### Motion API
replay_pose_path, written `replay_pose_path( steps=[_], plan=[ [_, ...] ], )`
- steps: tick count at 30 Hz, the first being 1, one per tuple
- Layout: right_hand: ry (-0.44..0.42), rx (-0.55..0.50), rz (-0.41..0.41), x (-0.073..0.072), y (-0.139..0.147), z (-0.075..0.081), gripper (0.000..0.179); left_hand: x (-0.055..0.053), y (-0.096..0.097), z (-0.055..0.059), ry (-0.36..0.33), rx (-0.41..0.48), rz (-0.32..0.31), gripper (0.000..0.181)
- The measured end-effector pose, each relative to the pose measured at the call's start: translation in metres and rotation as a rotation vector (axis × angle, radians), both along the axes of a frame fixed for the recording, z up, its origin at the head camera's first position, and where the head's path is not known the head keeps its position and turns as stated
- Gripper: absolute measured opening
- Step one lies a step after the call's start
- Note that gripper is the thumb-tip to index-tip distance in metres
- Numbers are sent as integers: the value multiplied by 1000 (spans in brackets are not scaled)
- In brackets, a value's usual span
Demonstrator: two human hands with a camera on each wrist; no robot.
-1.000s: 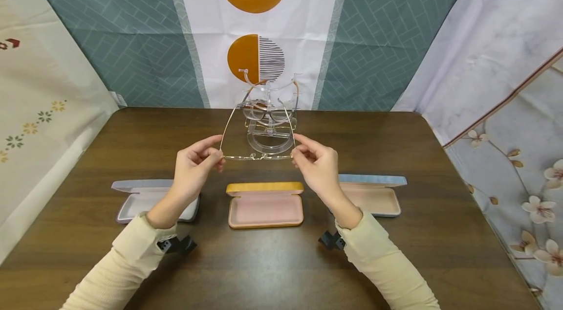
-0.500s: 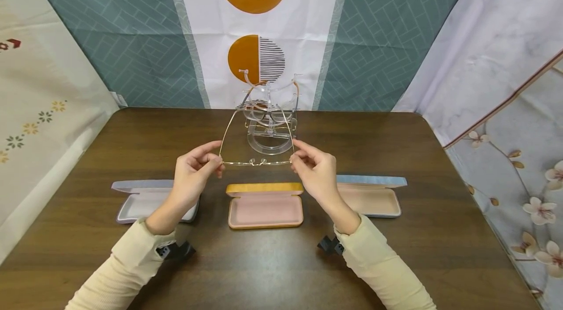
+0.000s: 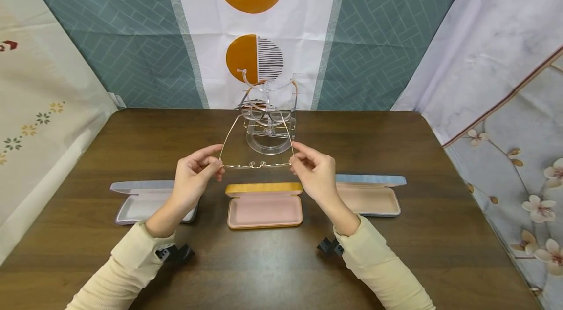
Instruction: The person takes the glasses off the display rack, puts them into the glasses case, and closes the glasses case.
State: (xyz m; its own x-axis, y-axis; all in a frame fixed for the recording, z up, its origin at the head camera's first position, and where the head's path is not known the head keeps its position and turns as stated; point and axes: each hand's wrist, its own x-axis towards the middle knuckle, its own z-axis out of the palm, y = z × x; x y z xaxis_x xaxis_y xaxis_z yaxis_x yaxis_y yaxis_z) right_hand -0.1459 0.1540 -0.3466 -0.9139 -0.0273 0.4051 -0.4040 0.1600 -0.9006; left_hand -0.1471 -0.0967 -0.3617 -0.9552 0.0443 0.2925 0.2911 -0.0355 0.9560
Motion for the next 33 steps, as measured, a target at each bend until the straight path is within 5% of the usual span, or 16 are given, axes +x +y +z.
replay_pose_path(
  steps=[19,33],
  plan=[
    [-8,-18,10,-1,-1,-3,31,1,-1,-2,0,-13,-2,23],
    [-13,-30,8,-1,0,-4,30,1,-2,-3,30,-10,-66,21]
  ],
)
